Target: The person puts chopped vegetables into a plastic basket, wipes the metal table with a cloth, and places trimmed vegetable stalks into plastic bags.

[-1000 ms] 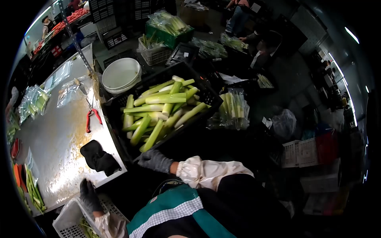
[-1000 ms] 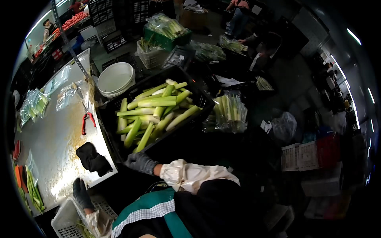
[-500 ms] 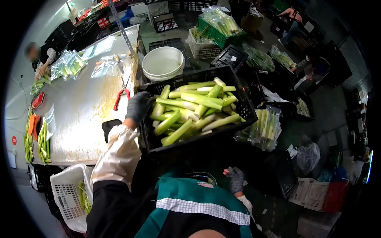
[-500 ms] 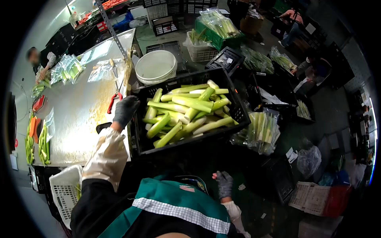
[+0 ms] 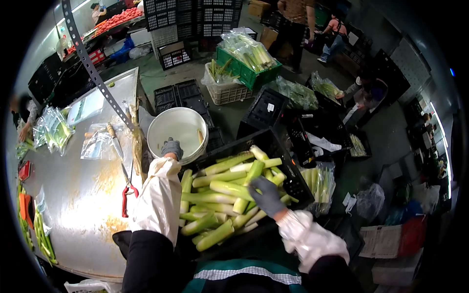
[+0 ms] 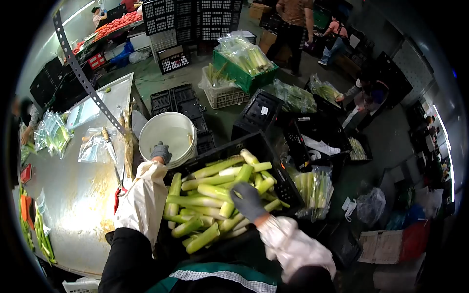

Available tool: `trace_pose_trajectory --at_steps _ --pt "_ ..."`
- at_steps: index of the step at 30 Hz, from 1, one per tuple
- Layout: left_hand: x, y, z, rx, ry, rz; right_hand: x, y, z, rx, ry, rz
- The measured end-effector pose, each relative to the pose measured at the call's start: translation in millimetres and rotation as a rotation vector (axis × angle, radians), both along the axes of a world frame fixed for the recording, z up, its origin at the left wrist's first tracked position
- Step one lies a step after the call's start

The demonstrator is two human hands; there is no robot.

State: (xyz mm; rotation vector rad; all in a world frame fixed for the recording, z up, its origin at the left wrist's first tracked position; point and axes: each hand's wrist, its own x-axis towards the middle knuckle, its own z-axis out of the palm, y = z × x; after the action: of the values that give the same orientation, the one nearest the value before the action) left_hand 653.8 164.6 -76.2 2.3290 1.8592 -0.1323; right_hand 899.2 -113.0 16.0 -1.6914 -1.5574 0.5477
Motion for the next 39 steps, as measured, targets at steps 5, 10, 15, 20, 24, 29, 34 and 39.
trace_pose_trajectory --at_steps 5,10,15,20,24,29,34,39 --pt "2.1 1.0 -4.0 -0.336 -0.023 0.247 -99.1 195.0 -32.5 0.207 -0.332 0.317" --pt "4.1 -14.5 -1.9 -0.27 -0.071 0.26 -142.7 283.2 -96.7 -0.442 -0.495 0.499" --pt "25.6 -0.7 -15.0 -0.169 -0.333 0.371 -113.5 318.5 -165.0 -0.667 -0.745 0.677" --pt "13.9 -22.5 20.7 0.139 -0.247 0.302 -116.6 285.5 -104.8 0.04 -0.588 0.329" --pt "17.8 -26.2 29.2 0.192 -0.556 0.389 -92.1 251.3 -79.1 -0.043 -0.345 0.247" --pt "29.6 -84.9 101.9 0.116 -0.622 0.422 -37.9 207.6 -68.8 0.239 -0.352 0.465" --pt "50.0 -141.8 129.8 0.104 -0.455 0.309 0.3 153.3 2.7 -0.697 0.647 0.639" --pt "55.8 -247.6 178.3 0.169 -0.437 0.322 15.8 62.0 88.2 -0.288 1.521 1.126"
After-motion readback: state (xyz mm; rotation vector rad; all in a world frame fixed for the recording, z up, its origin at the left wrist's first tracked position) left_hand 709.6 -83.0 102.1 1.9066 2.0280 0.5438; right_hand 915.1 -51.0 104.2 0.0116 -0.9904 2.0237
